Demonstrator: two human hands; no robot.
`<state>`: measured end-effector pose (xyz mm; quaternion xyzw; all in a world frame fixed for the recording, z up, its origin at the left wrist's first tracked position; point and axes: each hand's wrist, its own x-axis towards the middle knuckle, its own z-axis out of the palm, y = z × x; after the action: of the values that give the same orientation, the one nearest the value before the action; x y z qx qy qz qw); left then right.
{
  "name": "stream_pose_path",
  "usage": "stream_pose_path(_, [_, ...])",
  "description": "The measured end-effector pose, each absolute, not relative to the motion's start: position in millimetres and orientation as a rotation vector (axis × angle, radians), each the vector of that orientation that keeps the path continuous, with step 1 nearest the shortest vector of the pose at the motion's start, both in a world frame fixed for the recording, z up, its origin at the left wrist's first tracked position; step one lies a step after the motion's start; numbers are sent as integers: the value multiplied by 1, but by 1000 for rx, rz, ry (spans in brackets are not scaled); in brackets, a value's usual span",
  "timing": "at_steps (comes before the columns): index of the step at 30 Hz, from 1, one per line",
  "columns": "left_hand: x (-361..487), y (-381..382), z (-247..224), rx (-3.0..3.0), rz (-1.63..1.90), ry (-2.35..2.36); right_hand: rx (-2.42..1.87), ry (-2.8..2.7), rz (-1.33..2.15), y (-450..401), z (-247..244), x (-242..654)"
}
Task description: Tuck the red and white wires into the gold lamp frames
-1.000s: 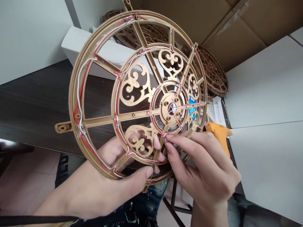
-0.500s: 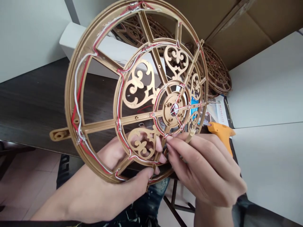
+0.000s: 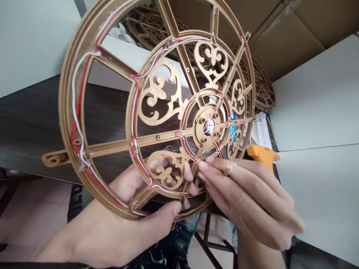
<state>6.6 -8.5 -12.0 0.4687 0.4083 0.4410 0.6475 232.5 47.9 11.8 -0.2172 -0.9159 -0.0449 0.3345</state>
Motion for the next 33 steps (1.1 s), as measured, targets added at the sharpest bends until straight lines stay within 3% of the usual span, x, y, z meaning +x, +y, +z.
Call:
stream_pose_path(8, [7,0,1,1180,1006,919,-490,-2454,-152,54,16,237])
stream_pose_path(15, [-2,-29,-33,1262,1038,1027,-394,-2487,-172,63,21,237])
stream_pose_path(19, [0,-23,-24,1267,1014,1020,-369,-2538,-203,65,29,237])
stream_pose_path(27, [15,3,-6,1004,1058,940,-601,-2564,182,73,52,221])
stream_pose_path(33, [6,-8,-15,1195,1077,1046,-743,-2624,278,78,67,214])
